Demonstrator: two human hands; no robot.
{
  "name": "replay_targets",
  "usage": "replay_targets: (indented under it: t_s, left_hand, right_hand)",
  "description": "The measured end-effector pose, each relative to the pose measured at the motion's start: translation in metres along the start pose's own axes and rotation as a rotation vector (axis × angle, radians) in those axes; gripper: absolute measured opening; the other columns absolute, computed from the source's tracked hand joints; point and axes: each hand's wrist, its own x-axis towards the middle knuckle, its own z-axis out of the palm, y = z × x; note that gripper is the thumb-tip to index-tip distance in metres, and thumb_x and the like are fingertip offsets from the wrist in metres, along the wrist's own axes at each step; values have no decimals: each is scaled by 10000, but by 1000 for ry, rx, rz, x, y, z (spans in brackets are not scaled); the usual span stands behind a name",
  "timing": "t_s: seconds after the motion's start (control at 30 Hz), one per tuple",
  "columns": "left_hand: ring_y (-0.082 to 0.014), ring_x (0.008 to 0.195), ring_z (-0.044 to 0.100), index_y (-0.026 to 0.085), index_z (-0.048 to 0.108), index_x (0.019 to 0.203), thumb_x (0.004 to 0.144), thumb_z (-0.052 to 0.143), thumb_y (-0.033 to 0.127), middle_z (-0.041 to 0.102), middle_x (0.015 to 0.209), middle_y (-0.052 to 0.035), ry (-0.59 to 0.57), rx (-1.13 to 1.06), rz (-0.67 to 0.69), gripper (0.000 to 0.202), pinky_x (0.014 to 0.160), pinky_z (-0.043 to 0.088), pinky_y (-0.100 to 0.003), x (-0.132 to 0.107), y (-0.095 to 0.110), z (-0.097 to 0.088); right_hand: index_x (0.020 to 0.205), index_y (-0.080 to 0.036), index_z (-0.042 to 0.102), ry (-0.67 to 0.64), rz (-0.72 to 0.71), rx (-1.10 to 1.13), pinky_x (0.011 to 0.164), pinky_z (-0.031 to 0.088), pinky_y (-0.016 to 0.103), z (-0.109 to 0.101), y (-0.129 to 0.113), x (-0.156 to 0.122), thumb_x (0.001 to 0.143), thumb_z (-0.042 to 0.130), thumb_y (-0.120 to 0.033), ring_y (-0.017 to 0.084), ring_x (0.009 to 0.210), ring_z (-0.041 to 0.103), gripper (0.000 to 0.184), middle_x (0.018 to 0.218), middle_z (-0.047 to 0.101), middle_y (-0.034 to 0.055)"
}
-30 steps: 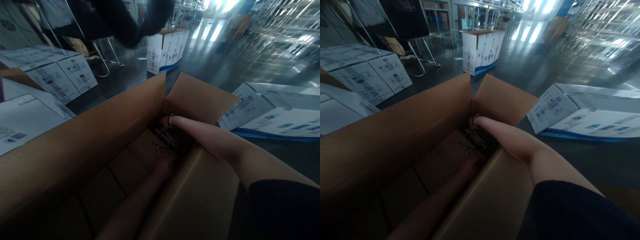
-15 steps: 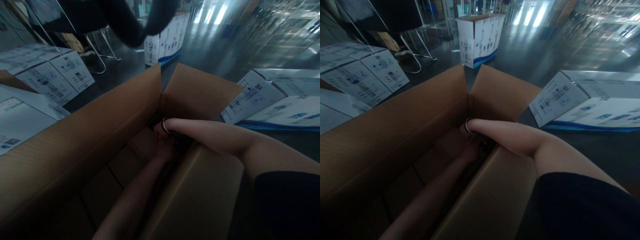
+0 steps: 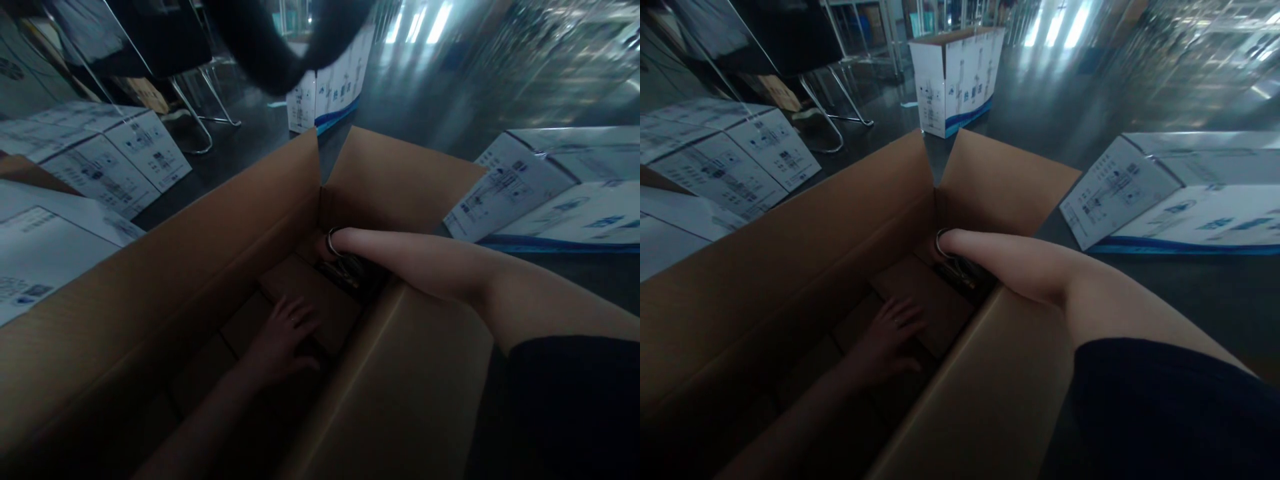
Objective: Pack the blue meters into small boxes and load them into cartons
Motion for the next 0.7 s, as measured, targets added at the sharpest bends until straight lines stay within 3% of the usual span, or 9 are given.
replay_targets:
  t_s: [0.03,0.17,0.3,0.37,0.47,0.53,0.63,0.7]
  left_hand:
    - [-294,1250,323,250,463,1235,724,618,450,461,1307,-86,-4,48,26,570,1019,200,-568,0,-4,1]
    - [-220,1166,443,224,544,1136,834,485,176,582,1165,-59,75,190,23,311,1035,242,-488,6,-15,9]
    - [-195,1085,507,205,592,1021,838,452,130,627,1073,-40,168,198,58,242,1032,271,-464,14,-19,12]
    - [-190,1071,515,189,596,980,836,450,113,636,1044,-38,222,197,76,219,1034,273,-457,20,-17,8]
    - [-200,1116,481,186,586,967,843,452,117,615,1085,-40,317,218,63,195,1035,272,-462,32,-11,1]
    - [-216,1152,451,198,556,1041,849,465,152,576,1150,-54,387,241,38,217,1027,280,-476,41,-6,-4]
    - [-225,1180,424,210,455,1190,857,471,185,505,1227,-95,507,235,23,334,997,332,-463,53,-2,-5]
    - [-225,1208,392,203,415,1221,858,471,182,471,1250,-117,597,191,46,368,967,377,-433,61,-3,-3]
  right_hand:
    - [933,-17,658,-28,-10,-1,767,434,286,1,2,-2,634,557,-46,243,906,584,317,940,647,143]
    - [1074,-130,614,-12,-147,114,774,418,234,8,24,-34,666,620,-176,166,897,577,410,987,645,51]
    - [873,-162,684,-261,-106,46,671,426,247,39,41,-62,506,731,-169,161,724,586,370,766,657,6]
    - [797,-167,688,-269,-39,-62,668,423,257,54,38,-62,544,697,-125,166,724,588,257,752,649,16]
    - [904,-170,661,-107,-57,-203,698,425,288,64,28,-51,684,601,-119,201,829,592,234,912,637,80]
    - [1061,-163,595,88,-150,-281,772,419,332,62,22,-45,763,515,-119,239,968,552,312,1070,583,123]
    - [1234,-149,462,374,-245,-302,955,305,451,63,19,-41,797,466,-115,313,1220,343,439,1312,400,160]
    - [1275,-156,421,364,-244,-155,998,253,474,66,20,-38,767,531,-144,324,1268,268,520,1366,330,159]
